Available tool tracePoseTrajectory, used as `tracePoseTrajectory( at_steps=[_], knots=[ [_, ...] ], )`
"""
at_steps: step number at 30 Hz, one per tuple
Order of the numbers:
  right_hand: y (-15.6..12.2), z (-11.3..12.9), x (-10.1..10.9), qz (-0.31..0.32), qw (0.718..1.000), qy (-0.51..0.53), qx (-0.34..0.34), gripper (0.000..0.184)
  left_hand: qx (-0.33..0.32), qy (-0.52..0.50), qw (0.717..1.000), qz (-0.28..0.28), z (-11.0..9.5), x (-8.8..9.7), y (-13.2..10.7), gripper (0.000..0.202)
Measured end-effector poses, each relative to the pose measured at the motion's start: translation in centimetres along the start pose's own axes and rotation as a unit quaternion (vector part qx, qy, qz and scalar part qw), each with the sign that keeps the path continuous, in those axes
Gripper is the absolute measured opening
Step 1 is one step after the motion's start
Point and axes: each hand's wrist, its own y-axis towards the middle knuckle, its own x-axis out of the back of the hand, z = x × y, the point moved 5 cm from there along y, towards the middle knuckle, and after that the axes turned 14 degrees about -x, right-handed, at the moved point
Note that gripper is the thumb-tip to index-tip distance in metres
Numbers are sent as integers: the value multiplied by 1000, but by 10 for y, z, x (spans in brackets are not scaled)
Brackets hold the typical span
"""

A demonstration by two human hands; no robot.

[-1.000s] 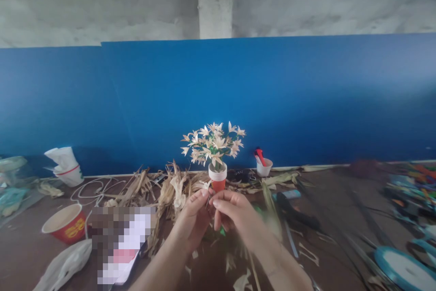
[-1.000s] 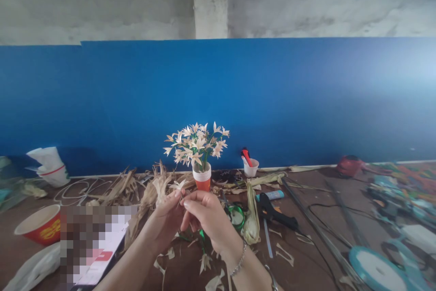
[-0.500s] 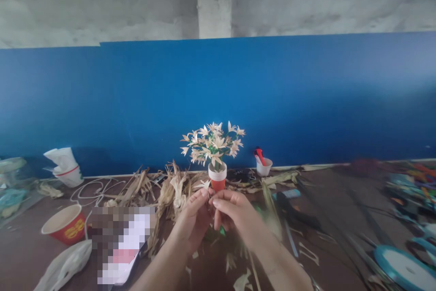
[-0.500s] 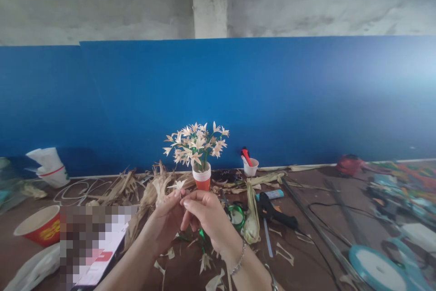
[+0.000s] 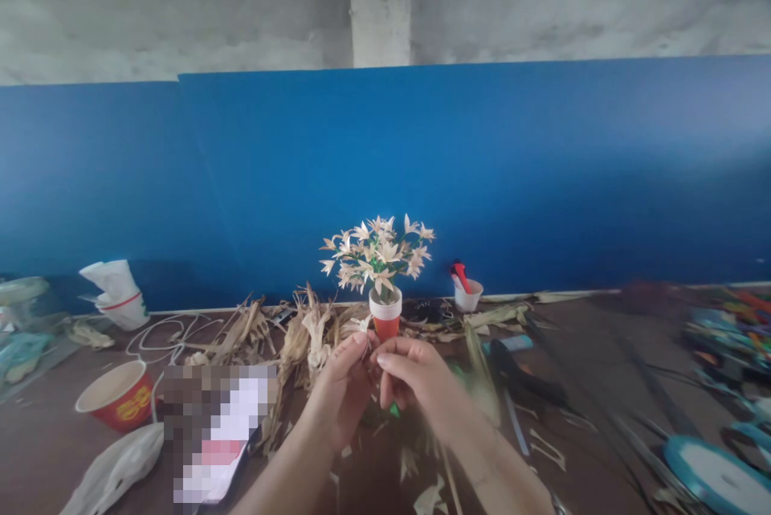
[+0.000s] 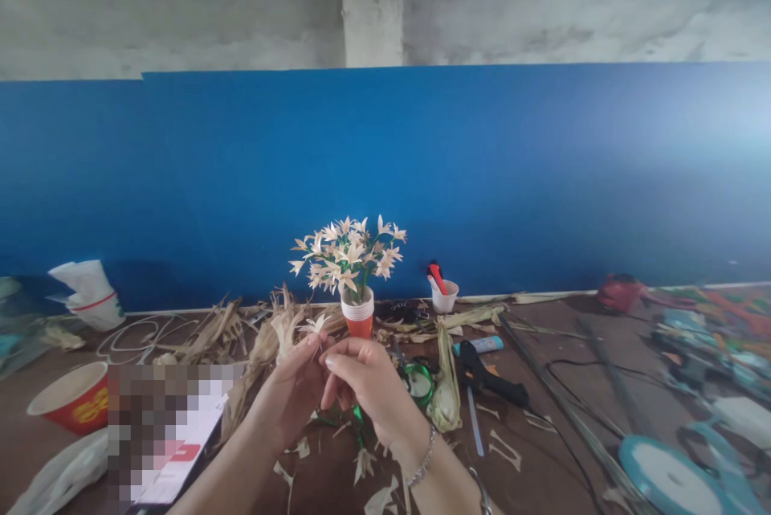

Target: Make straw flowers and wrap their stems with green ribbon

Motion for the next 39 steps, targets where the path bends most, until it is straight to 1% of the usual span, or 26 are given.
tracePoseTrajectory(
  at_steps=[8,11,14,16,19,25,33,39],
  knots=[
    [0,-1,0,-8,1000,-6,6,18,-15,18,1000,-11,0,1,-1,21],
    [1,-2,0,-10,1000,-7,7,20,-29,32,998,-35,0,1,-2,24],
    [3,-4,-1,-9,1000,-8,4,21,-27,37,997,-60,1,0,-3,27],
    [4,-4,-1,-10,1000,-12,5,20,-23,44,997,-66,2,-1,-5,29],
    [4,-4,-1,-12,1000,-16,9,21,-18,53,997,-62,2,-3,-6,31],
    [2,-4,-2,-11,1000,-14,7,21,-21,30,997,-61,3,-3,-6,28],
    [1,-1,-1,-19,1000,-15,4,22,-39,44,998,-35,2,-7,-8,28],
    [0,-1,0,-18,1000,-23,3,18,-17,33,998,-57,2,-6,-9,27]
  ],
)
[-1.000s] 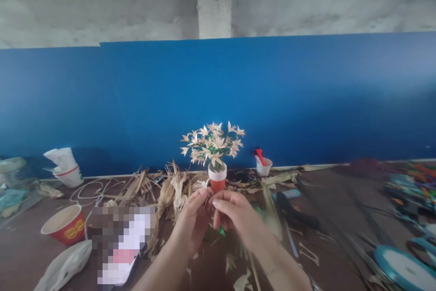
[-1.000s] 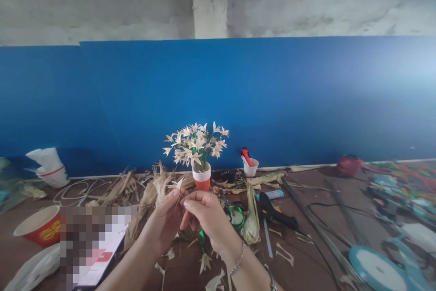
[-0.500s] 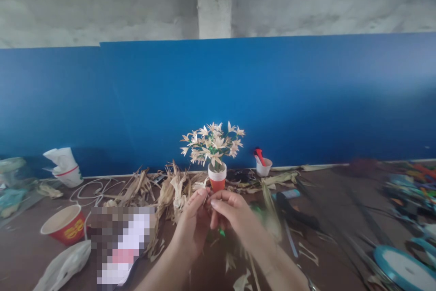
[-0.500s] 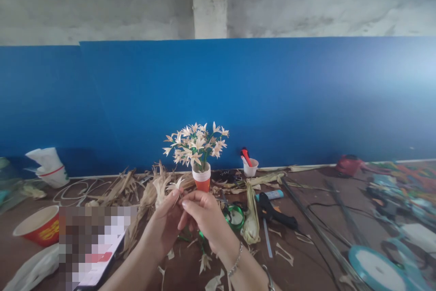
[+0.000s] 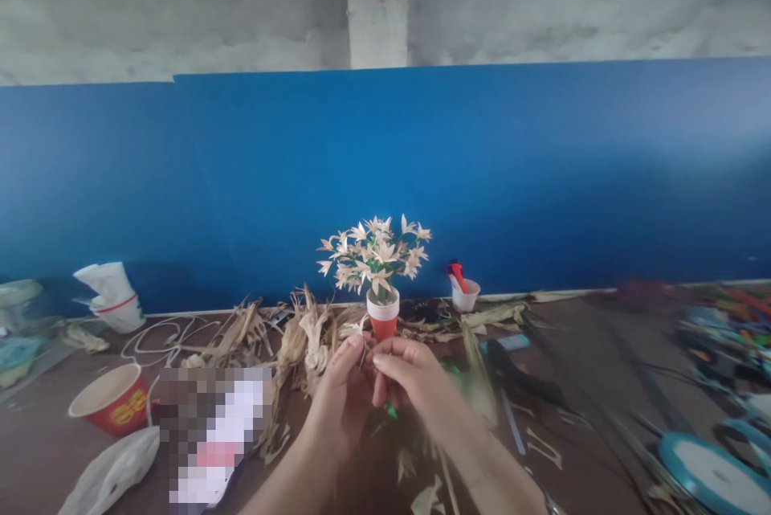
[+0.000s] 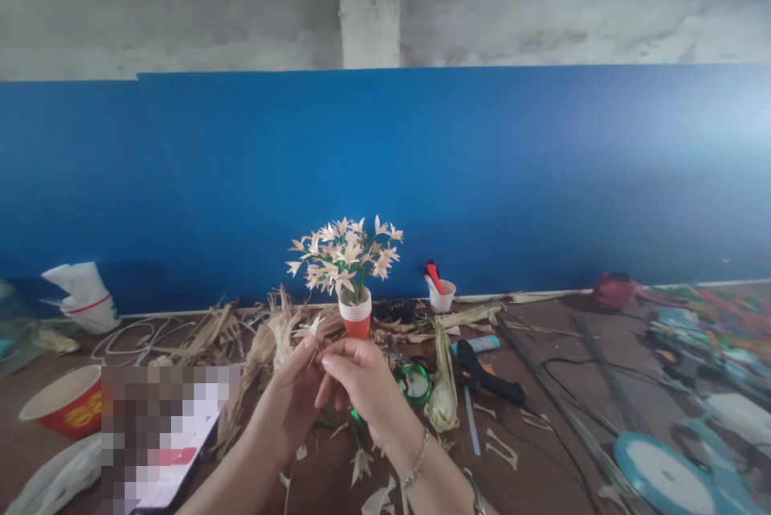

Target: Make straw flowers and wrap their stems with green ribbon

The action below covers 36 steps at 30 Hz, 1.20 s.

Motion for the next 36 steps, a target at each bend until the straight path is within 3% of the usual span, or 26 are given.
tracePoseTrajectory(
  at_steps=[36],
  knots=[
    [0,0,3,-3,1000,-4,4,18,18,-48,999,15,1,-4,-1,17]
  ],
)
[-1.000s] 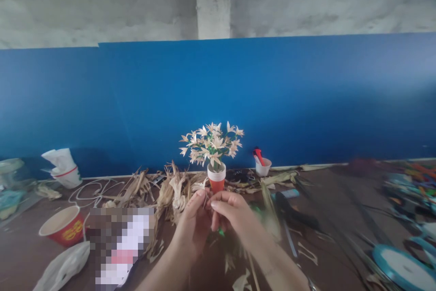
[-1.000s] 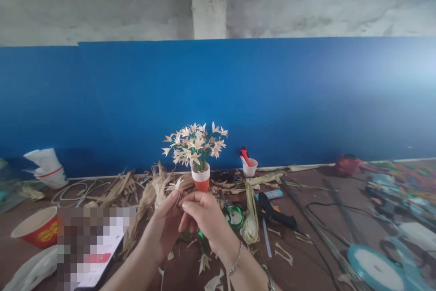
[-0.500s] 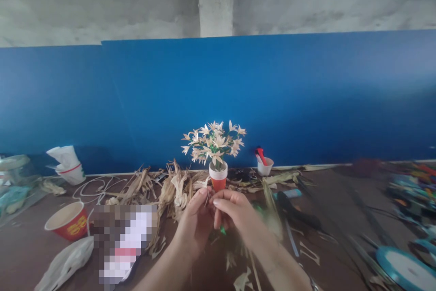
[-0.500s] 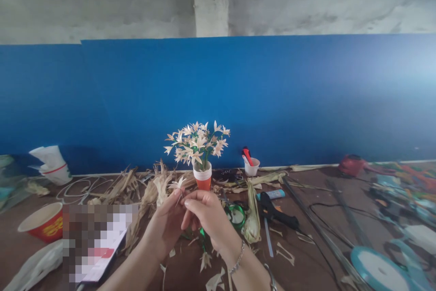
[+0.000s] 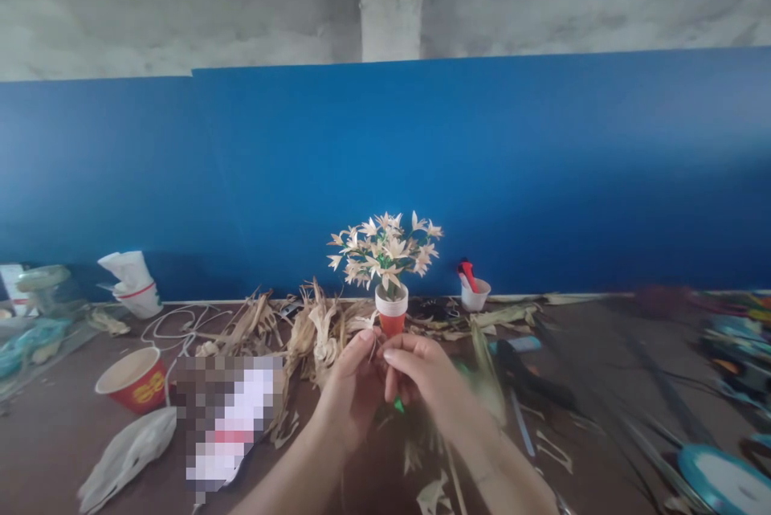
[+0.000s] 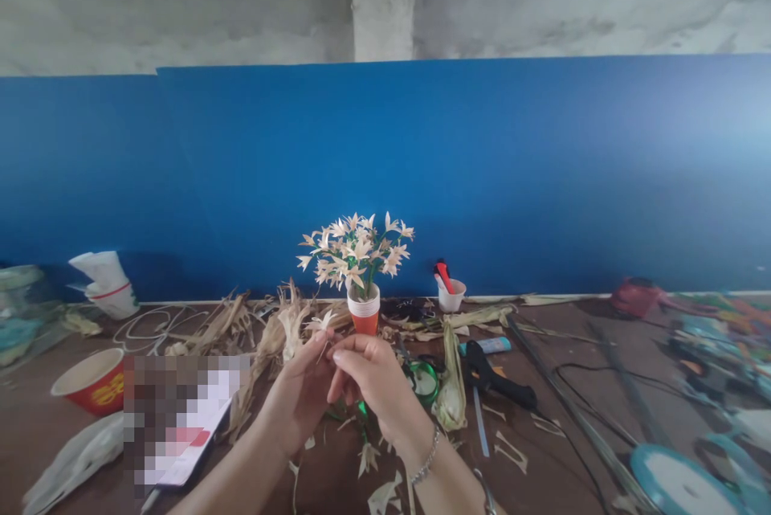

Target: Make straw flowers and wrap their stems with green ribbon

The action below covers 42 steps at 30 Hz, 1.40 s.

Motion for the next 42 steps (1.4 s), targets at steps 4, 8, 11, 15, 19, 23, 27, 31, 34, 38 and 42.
tracePoseTrajectory(
  at_steps=[4,8,11,15,19,23,27,31,34,38,42],
  knots=[
    [1,-1,0,1,1000,2,-7,18,-6,6,1000,-6,-1,-1,1,17],
    [-1,1,-1,2,1000,2,-4,17,-9,14,1000,-5,0,-1,1,21],
    [-2,2,-2,4,1000,1,0,17,-9,15,1000,-2,1,-1,0,22],
    [-2,2,-1,2,1000,1,3,17,-4,16,1000,-2,0,-3,-2,20],
    [-1,0,-1,1,1000,-2,2,17,-3,2,1000,-1,0,-3,-1,17],
    [-1,0,0,-5,1000,-5,-9,16,-2,-10,1000,11,2,-2,1,17],
    [-2,2,-1,-4,1000,-7,-9,16,6,-11,1000,14,3,-1,1,19],
    [-2,2,-1,-2,1000,-8,-11,16,12,-10,1000,10,3,-1,0,18],
    [-2,2,-1,-2,1000,-2,-7,16,12,-12,1000,4,2,-1,1,16],
    [-1,0,-1,3,1000,1,-2,17,8,-8,1000,-3,2,-1,1,16],
    [0,0,-1,0,1000,4,-2,17,3,-7,1000,-17,2,-1,1,16]
  ],
)
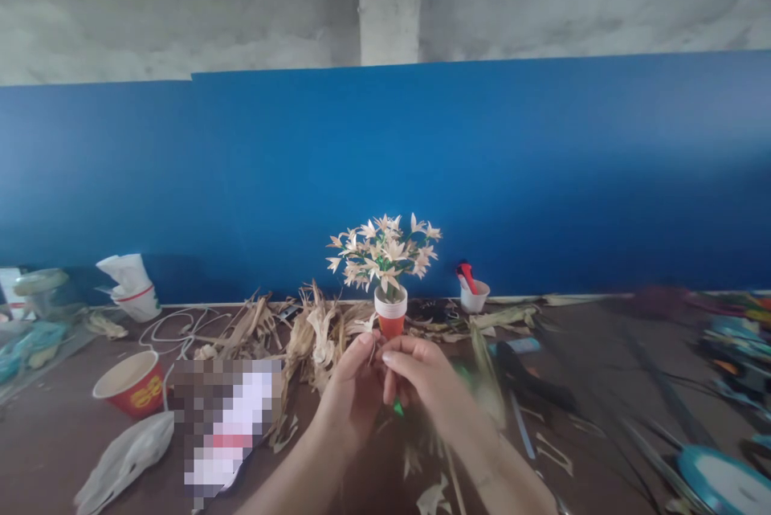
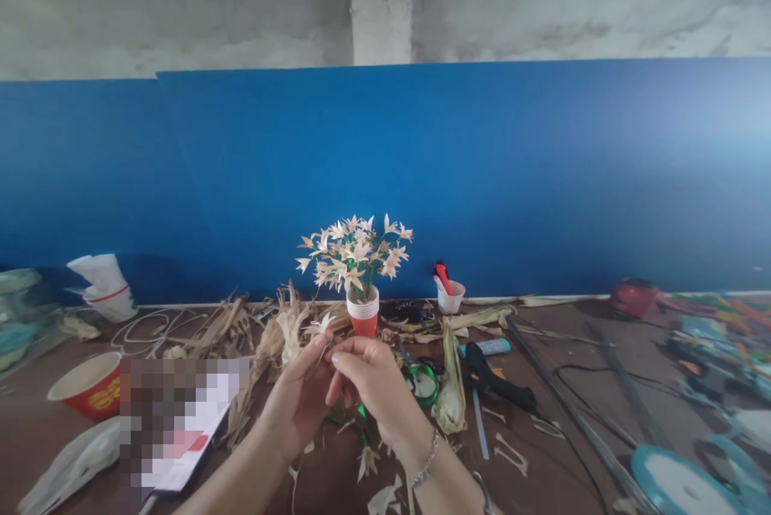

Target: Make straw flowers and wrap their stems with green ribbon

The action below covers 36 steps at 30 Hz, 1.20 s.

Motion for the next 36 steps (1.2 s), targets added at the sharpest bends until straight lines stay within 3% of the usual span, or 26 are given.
tracePoseTrajectory(
  at_steps=[19,27,36],
  knots=[
    [0,0,0,5,1000,2,11,17,-5,-7,1000,12,-1,-3,-3,17],
    [-1,2,0,0,1000,-5,4,16,4,-2,1000,-17,1,1,0,13],
    [-2,2,0,-3,1000,-5,9,19,-17,23,999,27,1,0,-3,20]
  ],
)
